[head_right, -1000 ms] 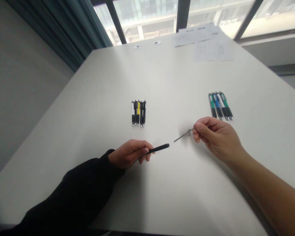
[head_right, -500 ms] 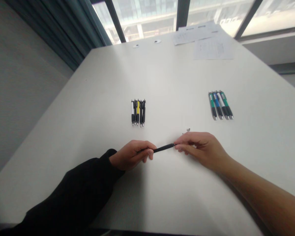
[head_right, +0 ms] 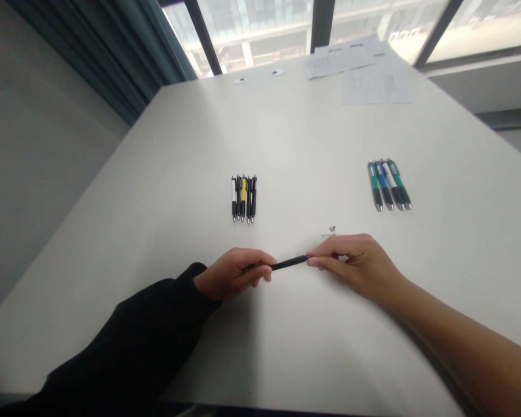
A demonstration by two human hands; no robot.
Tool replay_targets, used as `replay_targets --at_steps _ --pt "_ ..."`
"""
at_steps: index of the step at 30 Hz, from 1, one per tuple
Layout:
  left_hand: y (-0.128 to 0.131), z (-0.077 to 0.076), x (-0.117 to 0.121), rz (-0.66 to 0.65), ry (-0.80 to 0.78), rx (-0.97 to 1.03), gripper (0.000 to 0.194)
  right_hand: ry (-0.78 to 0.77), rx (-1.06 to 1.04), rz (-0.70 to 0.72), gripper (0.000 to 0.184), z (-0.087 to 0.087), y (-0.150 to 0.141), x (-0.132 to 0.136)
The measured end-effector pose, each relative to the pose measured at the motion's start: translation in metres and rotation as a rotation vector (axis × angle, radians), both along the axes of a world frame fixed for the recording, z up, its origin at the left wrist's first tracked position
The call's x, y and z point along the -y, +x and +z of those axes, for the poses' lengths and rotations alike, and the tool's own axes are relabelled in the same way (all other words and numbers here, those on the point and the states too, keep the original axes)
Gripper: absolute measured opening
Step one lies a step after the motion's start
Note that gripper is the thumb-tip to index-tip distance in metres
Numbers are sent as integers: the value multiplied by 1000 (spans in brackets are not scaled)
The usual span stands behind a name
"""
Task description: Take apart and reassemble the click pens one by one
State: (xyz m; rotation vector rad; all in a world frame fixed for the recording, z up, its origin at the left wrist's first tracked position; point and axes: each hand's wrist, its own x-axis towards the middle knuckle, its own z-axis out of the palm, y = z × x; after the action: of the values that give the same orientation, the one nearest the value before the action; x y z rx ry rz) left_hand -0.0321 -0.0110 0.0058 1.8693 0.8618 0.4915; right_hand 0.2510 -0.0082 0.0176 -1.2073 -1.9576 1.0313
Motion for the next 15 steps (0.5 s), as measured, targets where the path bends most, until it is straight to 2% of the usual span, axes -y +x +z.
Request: replay_targets --at_steps 7,15 --pt "-1 0 0 5 44 -19 22 -33 37 39 24 2 1 0" --pt "-1 -7 2 -27 243 -57 28 35 93 151 33 2 -3 0"
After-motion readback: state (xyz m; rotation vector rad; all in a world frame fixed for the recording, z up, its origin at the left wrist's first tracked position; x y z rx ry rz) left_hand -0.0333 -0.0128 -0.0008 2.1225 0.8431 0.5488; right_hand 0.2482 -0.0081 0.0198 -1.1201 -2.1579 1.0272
